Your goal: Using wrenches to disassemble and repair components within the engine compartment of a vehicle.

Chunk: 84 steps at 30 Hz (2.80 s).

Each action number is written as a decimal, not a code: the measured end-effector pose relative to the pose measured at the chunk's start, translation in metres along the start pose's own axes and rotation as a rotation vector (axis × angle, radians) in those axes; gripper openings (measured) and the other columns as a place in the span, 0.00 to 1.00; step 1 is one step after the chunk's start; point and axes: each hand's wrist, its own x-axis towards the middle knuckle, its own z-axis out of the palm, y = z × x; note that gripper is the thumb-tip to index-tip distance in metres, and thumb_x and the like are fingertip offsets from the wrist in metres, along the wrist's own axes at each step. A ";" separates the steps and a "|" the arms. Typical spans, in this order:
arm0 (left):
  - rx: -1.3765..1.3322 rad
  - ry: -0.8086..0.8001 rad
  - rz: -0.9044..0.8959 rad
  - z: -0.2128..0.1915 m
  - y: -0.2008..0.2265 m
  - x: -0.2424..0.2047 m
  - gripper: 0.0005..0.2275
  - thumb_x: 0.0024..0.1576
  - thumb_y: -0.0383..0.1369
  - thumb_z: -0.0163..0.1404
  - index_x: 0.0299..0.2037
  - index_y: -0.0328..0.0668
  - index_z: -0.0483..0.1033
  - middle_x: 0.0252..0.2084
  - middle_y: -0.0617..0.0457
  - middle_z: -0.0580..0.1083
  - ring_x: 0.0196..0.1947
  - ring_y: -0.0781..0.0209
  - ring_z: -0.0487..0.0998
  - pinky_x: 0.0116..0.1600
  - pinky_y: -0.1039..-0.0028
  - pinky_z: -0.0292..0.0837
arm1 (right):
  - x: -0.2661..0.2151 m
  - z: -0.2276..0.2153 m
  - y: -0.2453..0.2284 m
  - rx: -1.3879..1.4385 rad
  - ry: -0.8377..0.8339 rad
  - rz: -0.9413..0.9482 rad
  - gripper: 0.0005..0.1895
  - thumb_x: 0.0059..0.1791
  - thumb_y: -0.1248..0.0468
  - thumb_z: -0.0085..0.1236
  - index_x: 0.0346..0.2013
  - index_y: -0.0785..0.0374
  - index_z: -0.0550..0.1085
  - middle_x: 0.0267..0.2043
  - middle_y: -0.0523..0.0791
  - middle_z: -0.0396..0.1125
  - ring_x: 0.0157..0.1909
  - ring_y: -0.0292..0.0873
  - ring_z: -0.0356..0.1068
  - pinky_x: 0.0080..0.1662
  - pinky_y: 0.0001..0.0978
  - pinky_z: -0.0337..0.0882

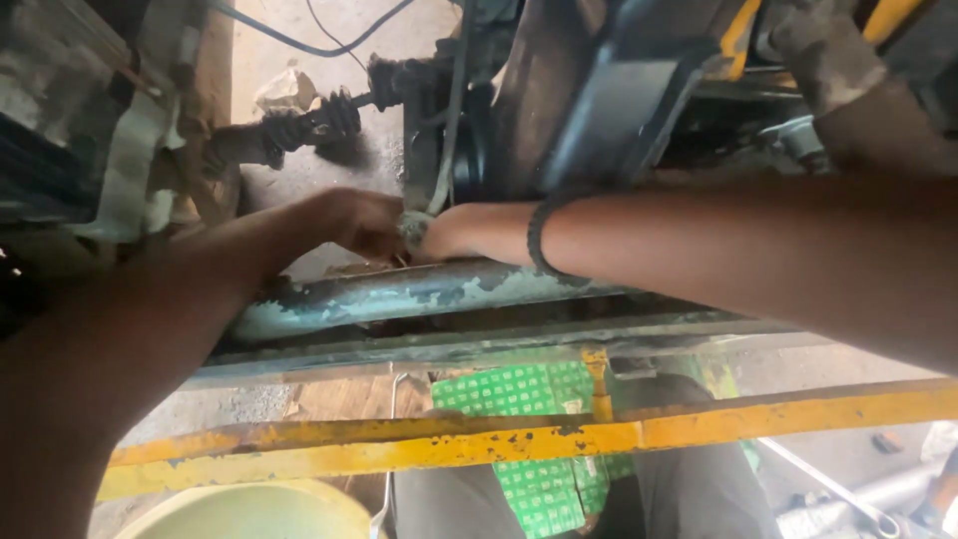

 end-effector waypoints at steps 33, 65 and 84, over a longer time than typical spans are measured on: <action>0.091 -0.128 -0.226 0.020 0.056 -0.115 0.16 0.53 0.22 0.55 0.53 0.31 0.77 0.56 0.40 0.77 0.51 0.52 0.79 0.53 0.65 0.79 | 0.016 0.005 -0.009 0.000 -0.037 -0.082 0.20 0.46 0.52 0.57 0.41 0.64 0.82 0.42 0.51 0.77 0.41 0.48 0.76 0.44 0.44 0.72; -0.021 -0.070 -0.139 0.034 0.016 -0.078 0.23 0.55 0.16 0.49 0.61 0.40 0.69 0.55 0.41 0.78 0.44 0.60 0.80 0.45 0.71 0.80 | 0.118 0.042 0.033 -0.471 -0.116 0.041 0.36 0.49 0.32 0.47 0.57 0.53 0.77 0.58 0.50 0.70 0.58 0.54 0.71 0.56 0.44 0.69; 0.674 0.098 0.769 0.040 0.002 -0.126 0.12 0.55 0.37 0.54 0.48 0.47 0.79 0.54 0.53 0.78 0.60 0.47 0.75 0.62 0.61 0.68 | 0.001 0.021 0.007 -0.424 -0.195 0.069 0.31 0.47 0.37 0.52 0.52 0.55 0.78 0.55 0.50 0.72 0.54 0.52 0.72 0.52 0.44 0.70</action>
